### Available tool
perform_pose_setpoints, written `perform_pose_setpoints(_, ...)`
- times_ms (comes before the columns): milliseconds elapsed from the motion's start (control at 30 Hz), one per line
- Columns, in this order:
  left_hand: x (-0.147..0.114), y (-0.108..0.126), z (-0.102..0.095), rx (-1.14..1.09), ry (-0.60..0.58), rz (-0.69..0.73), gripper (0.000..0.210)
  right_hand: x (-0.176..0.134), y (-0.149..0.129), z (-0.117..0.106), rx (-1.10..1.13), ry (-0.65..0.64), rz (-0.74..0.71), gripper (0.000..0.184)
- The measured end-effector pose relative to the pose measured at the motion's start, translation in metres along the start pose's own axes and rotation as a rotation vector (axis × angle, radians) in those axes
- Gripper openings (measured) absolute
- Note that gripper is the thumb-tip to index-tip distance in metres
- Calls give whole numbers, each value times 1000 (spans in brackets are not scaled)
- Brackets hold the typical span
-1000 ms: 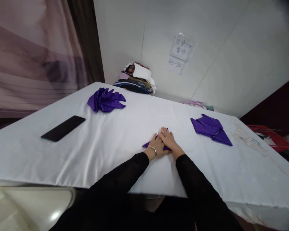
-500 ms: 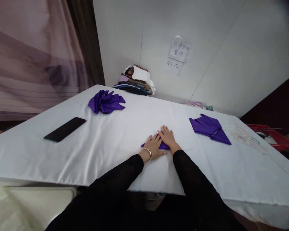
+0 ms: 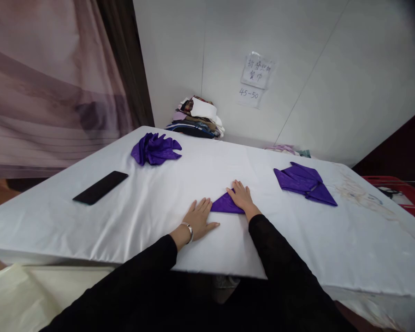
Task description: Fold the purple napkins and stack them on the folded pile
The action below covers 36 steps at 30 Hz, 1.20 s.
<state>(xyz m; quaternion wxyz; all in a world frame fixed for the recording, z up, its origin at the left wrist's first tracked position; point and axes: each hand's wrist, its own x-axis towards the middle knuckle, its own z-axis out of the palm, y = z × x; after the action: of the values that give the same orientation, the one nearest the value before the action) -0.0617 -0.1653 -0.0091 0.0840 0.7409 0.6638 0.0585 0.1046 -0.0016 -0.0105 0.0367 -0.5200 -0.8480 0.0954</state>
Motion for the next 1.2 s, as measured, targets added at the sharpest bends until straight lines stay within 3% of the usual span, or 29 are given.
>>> perform_pose_setpoints(167,-3,-1,-13,-17,-38,-64,79,0,-1,0,5,2,1,83)
perform_pose_setpoints(233,8,9,-20,-34,13,-78,80,-1,-1,-1,5,3,-2,82)
perform_pose_setpoints(333,32,31,-24,-44,110,44,83,-2,0,-2,5,8,-13,78)
perform_pose_setpoints(467,60,50,-12,-49,65,166,85,-3,1,-3,5,-6,-27,72)
perform_pose_setpoints(633,66,43,4,-77,-2,83,87,1,0,1,-16,2,-12,78)
perform_pose_setpoints(900,62,39,8,-90,-21,60,88,4,6,-1,-60,-16,-28,87)
perform_pose_setpoints(1200,59,38,12,-87,0,76,89,11,6,-12,-46,-40,52,78)
